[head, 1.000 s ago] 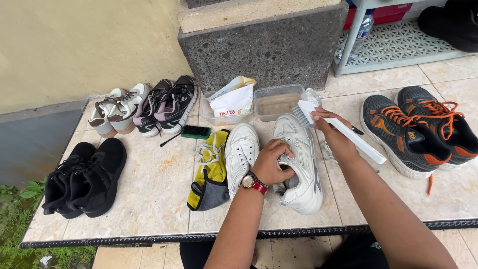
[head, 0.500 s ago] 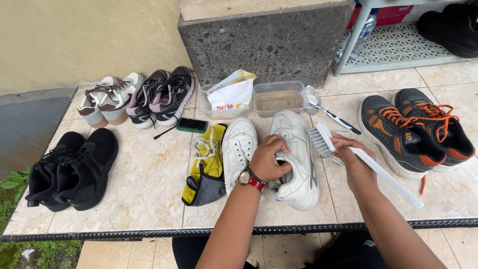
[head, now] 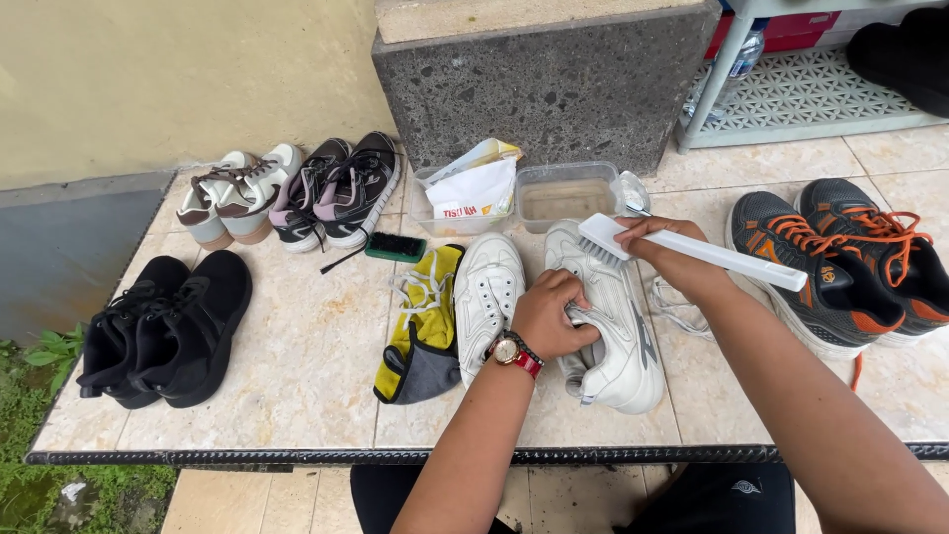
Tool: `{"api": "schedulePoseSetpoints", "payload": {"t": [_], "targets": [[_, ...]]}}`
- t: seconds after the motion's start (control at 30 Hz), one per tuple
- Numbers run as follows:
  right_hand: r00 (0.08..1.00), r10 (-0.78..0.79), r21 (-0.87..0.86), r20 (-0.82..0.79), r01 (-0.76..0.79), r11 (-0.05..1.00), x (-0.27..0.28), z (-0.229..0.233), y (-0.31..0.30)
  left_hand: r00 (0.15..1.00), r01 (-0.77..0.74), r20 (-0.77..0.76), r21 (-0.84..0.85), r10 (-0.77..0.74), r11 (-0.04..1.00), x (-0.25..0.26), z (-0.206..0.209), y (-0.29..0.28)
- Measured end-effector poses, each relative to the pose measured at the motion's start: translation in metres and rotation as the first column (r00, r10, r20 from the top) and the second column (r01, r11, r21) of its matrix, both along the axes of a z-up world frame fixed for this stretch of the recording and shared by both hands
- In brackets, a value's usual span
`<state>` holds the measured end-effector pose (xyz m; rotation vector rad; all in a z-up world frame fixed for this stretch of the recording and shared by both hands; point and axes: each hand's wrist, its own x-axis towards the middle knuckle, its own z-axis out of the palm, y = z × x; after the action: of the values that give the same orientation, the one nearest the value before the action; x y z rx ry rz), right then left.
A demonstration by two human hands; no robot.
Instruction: Cleaning a white sneaker using a brush and a specialized cleaning tool
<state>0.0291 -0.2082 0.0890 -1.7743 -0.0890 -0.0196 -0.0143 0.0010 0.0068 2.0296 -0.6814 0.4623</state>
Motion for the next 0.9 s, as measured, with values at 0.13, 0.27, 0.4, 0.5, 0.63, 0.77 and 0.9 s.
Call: {"api": "schedulePoseSetpoints", "payload": {"t": [0.13,0.27,0.4,0.5,0.63,0.77,0.9], "targets": [[0.997,-0.06,-0.075,-0.039,0.057,0.996,-0.007,0.011,-0.013,1.0,-0.014,0.004,-0.016,0.014,1.0,0.003,0.002,0.0],[0.994,-0.104,-0.042,0.018,0.105,0.994,0.009,0.022,0.007,1.0,-0.005,-0.002,-0.001,0.005,1.0,0.006,-0.001,0.002],[1.0,-0.024,-0.041,-0.012,0.024,0.999,0.039,0.008,0.033,1.0,-0.007,0.001,-0.002,0.007,1.0,0.003,-0.001,0.001],[0.996,0.013,-0.1,-0.086,-0.021,0.995,0.039,0.01,0.04,1.0,-0.018,-0.011,-0.004,0.018,1.0,0.004,-0.004,0.0],[0.995,0.009,-0.163,-0.104,-0.026,0.986,0.027,0.014,0.021,0.999,-0.033,0.0,-0.007,0.033,0.999,0.004,-0.004,-0.001],[0.988,-0.018,-0.161,-0.154,-0.007,0.987,0.012,0.028,-0.005,0.999,-0.036,0.006,-0.01,0.036,0.999,0.001,0.002,-0.004],[0.991,-0.029,-0.108,-0.132,0.014,0.994,0.025,0.035,-0.006,0.999,-0.038,-0.001,-0.004,0.038,0.999,0.001,0.003,-0.005]]}}
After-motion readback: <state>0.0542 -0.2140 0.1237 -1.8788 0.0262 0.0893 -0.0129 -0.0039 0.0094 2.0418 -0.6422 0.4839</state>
